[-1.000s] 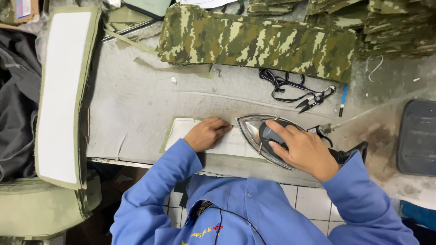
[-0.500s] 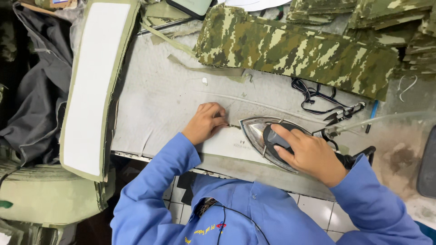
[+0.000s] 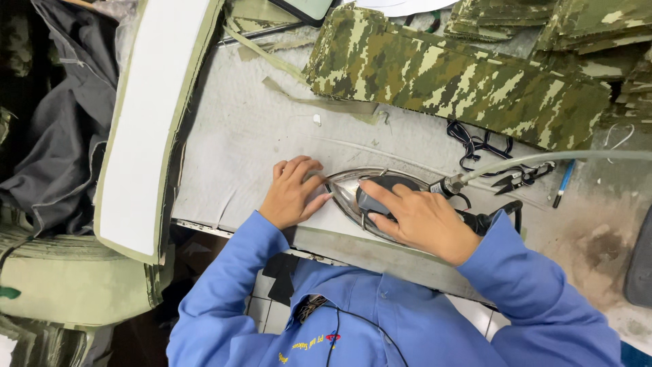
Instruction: The person repeatedly places a camouflage fabric piece over a paper template on a worktable, then uses a steam iron to press the fabric. The person lifts the fabric, repositions it, and irons it again multiple times throughout the clip.
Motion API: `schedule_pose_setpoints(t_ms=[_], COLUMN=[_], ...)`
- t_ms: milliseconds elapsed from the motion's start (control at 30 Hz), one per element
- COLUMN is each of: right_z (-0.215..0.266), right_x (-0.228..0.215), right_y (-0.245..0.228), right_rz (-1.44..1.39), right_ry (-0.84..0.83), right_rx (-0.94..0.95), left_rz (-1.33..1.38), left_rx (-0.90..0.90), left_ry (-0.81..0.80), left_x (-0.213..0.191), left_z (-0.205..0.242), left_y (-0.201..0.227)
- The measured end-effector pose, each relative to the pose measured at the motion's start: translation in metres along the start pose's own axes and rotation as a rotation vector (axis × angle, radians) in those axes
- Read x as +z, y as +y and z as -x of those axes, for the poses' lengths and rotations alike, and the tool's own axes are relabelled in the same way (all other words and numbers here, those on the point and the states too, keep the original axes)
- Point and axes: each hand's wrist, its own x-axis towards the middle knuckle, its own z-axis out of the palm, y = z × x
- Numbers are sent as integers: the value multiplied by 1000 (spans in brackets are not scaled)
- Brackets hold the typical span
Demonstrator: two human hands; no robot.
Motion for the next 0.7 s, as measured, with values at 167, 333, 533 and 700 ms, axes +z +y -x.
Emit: schedule_pose_setpoints(t_ms=[167, 333, 533, 700], right_z=[23, 65, 152, 246], right_x=[6, 21, 5, 63], right_y=[8, 29, 97, 174], right_rz=[-23, -97, -396, -37], right_ry=[-102, -150, -14, 674], right_rx=[85, 162, 635, 784], left_rz=[44, -44, -200, -323], left_rx=[-24, 22, 7, -453], left_ry=[-193, -188, -107, -29], left_x=[11, 20, 4, 7], left_z=[-1, 4, 2, 31], left_y=[12, 13, 39, 61])
